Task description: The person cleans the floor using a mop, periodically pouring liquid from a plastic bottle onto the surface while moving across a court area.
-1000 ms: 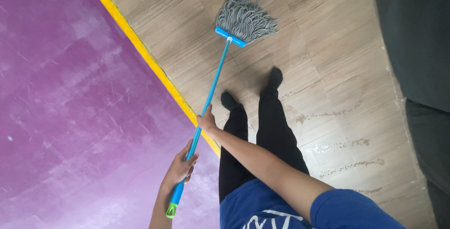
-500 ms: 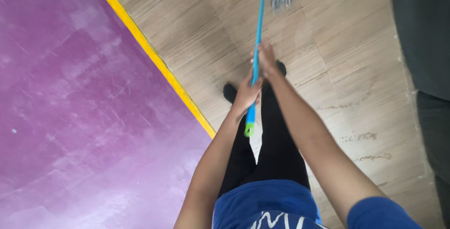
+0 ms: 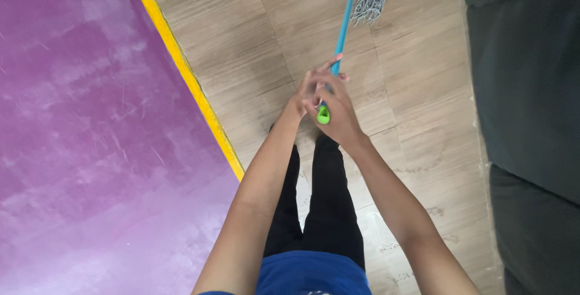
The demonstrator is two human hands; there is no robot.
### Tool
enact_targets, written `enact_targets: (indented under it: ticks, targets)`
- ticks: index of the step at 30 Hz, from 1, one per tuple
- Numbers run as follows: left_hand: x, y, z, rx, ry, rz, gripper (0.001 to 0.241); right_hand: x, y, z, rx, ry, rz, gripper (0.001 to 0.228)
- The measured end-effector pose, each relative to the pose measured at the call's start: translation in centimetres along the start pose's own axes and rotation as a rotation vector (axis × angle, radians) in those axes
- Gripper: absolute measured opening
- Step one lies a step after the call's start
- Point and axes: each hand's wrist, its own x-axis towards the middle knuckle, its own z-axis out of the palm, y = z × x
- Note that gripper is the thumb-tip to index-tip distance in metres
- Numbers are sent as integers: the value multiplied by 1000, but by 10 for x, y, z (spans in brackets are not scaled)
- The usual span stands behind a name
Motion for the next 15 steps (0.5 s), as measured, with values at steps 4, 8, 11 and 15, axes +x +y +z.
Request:
enact_targets:
  ticks: [4,8,11,15]
  targets:
    - [-13,6,-5,150,96,98,69,12,9,36,-78,-37,19,25]
    - [-22,14,8,1151,315,448,76,21,-17,41,23,11,-23,33]
    - [1,3,6,1499,521,707,64,24,-50,42,76,8,-37,31]
    - [25,-5,-3,1390,602,1039,18,26,-85,39,112,-55,-93,32]
